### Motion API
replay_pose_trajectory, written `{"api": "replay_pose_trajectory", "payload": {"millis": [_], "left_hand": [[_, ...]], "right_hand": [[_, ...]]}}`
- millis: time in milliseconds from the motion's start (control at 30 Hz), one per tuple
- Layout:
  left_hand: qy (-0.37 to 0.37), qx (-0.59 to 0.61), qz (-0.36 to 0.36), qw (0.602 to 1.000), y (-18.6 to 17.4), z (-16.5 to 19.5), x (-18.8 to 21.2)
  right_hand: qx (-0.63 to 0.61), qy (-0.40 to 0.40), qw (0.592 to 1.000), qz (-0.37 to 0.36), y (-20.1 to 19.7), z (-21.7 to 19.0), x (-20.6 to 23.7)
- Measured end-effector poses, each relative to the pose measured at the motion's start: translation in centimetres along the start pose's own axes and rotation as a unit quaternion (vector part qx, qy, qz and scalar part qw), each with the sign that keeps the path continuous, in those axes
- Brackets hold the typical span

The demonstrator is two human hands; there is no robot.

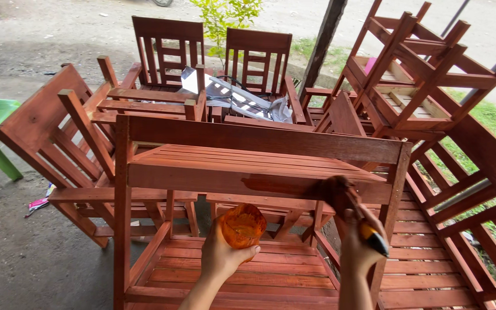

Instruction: The person applies a reddish-brown finish to a wooden chair using a brush and a small container. They repeatedly dip the brush into the container and coat the chair's frame and slats, working from the upper rails down to the legs.

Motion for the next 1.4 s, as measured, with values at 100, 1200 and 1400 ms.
{"api": "replay_pose_trajectory", "payload": {"millis": [100, 1200, 1400], "left_hand": [[-0.016, -0.011, -0.014, 1.0, 0.1, 0.0, 0.5], [0.012, 0.008, -0.035, 0.999, 4.5, 2.3, 4.8], [0.01, 0.02, -0.07, 0.997, 7.8, 3.8, 5.2]], "right_hand": [[0.022, -0.003, 0.999, 0.049, -3.1, 0.3, -2.5], [-0.1, 0.178, 0.979, -0.009, -6.8, 4.5, -6.6], [0.039, -0.026, 0.998, 0.05, -11.0, 1.2, -9.5]]}}
Point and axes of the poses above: each hand's wrist, its own x-axis away from the middle knuckle, its own y-axis out of the palm, z = x × y, the point moved 6 cm from there along -x, towards the middle knuckle, and after that the axes turned 10 degrees about y, right-handed, at the moved point
